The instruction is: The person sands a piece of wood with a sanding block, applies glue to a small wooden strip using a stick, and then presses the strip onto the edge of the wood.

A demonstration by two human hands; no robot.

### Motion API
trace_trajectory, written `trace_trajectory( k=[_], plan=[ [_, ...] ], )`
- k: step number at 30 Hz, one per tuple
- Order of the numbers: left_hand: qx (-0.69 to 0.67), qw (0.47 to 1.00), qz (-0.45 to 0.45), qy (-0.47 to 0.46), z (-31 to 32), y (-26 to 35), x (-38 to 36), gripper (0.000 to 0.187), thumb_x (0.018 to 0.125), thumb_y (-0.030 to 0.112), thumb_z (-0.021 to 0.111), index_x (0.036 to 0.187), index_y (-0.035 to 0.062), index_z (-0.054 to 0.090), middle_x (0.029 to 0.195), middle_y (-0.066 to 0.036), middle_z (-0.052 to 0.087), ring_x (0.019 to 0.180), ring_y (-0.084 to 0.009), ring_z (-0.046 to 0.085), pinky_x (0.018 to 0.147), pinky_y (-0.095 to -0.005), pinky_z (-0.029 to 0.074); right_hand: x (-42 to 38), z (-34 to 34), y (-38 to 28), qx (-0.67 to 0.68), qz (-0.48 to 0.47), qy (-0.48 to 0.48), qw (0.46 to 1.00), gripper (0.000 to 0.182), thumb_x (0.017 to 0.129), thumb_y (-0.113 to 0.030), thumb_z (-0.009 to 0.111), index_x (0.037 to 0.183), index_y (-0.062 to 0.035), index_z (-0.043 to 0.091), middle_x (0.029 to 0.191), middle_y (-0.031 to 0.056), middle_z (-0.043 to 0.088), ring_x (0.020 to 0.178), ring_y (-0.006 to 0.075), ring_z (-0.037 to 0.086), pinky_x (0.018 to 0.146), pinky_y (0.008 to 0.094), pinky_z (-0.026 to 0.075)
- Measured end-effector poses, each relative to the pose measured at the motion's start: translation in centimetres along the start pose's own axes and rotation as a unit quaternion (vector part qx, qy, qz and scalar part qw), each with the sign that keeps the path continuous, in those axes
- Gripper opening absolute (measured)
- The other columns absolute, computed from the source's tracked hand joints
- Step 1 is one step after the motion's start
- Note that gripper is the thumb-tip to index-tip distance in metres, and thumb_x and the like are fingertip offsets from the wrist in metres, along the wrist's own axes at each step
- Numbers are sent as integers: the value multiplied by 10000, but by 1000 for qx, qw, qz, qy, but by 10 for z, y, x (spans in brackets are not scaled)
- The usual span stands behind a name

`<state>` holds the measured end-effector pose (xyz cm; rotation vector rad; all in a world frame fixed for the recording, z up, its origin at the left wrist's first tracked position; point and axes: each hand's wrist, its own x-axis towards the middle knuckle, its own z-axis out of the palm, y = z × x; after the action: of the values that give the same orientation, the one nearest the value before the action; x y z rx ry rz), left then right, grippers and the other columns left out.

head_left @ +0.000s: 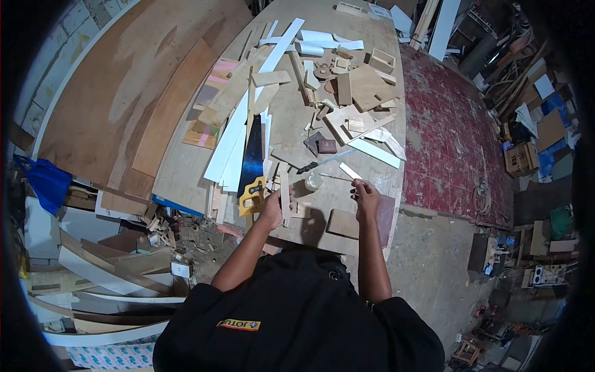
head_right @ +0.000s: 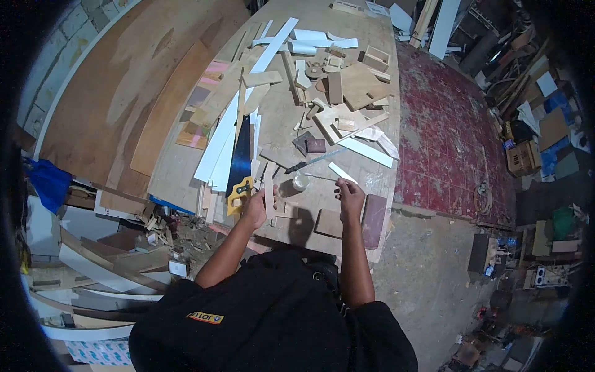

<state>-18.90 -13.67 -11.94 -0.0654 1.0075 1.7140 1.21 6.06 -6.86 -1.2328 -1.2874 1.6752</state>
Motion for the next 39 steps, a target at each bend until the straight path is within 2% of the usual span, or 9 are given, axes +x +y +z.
trace_trajectory(
  k=[3, 6, 8, 12, 15, 22, 24, 31, 39],
  plan=[
    [-15, 999, -21, -24, 12, 6, -2, 351, 974, 240, 439, 1198, 8, 577, 906, -37, 587, 758, -151, 544, 684, -283, 464, -8, -12, -1, 175, 39, -43, 983, 191, 897, -89, 648, 1049, 27, 646, 900, 89, 656, 705, 140, 612, 599, 242, 500],
    [-30, 996, -43, -69, 18, 8, -5, 357, 963, 222, 444, 1211, -6, 562, 933, -44, 595, 807, -162, 565, 731, -297, 484, -15, -20, 4, 225, 41, -64, 971, 192, 898, -67, 640, 1055, 43, 632, 893, 101, 647, 711, 149, 614, 617, 253, 519],
    [-63, 991, -68, -94, 18, 5, -3, 362, 956, 214, 442, 1214, -15, 552, 984, -72, 614, 891, -192, 600, 824, -337, 514, -20, -21, 5, 247, 46, -76, 965, 194, 898, -59, 636, 1061, 45, 624, 889, 103, 643, 715, 151, 614, 626, 263, 524],
    [-34, 989, -82, -115, 24, 3, -8, 371, 957, 217, 435, 1220, -22, 542, 1051, -105, 621, 979, -223, 613, 928, -393, 510, -28, -19, 10, 301, 66, -105, 945, 201, 906, -49, 617, 1080, 51, 602, 883, 102, 636, 727, 151, 610, 652, 289, 532],
    [-24, 979, -108, -170, 24, 0, -8, 411, 953, 205, 447, 1283, -31, 512, 1139, -132, 616, 1014, -235, 604, 966, -429, 499, -32, -18, 8, 302, 72, -120, 943, 188, 913, -41, 600, 1081, 44, 600, 876, 93, 635, 729, 142, 606, 666, 298, 534],
    [-28, 962, -144, -231, 36, -4, -10, 376, 980, 201, 461, 1254, -49, 522, 1119, -154, 621, 1034, -266, 620, 979, -495, 489, -35, -20, 6, 301, 81, -135, 940, 189, 904, -33, 612, 1086, 15, 605, 866, 77, 632, 733, 137, 611, 668, 297, 538],
    [-42, 962, -129, -236, 41, -5, -11, 365, 983, 185, 465, 1256, -51, 518, 1205, -160, 599, 1065, -270, 612, 986, -528, 477, -34, -23, 6, 301, 79, -138, 940, 191, 902, -35, 617, 1087, 9, 606, 866, 75, 632, 735, 138, 613, 668, 297, 538],
    [-46, 958, -129, -253, 56, -6, -13, 373, 982, 172, 469, 1279, -50, 502, 1259, -128, 586, 1066, -260, 615, 982, -530, 478, -34, -36, 5, 296, 83, -118, 944, 181, 900, -40, 623, 1078, -5, 611, 876, 70, 631, 754, 140, 609, 663, 290, 534],
    [-24, 952, -136, -271, 63, -10, -11, 417, 971, 189, 502, 1319, -40, 478, 1181, -123, 610, 1049, -237, 619, 983, -497, 485, -33, -43, 3, 283, 73, -106, 951, 169, 898, -53, 633, 1059, -4, 623, 899, 79, 634, 747, 145, 613, 653, 285, 532]
  ],
)
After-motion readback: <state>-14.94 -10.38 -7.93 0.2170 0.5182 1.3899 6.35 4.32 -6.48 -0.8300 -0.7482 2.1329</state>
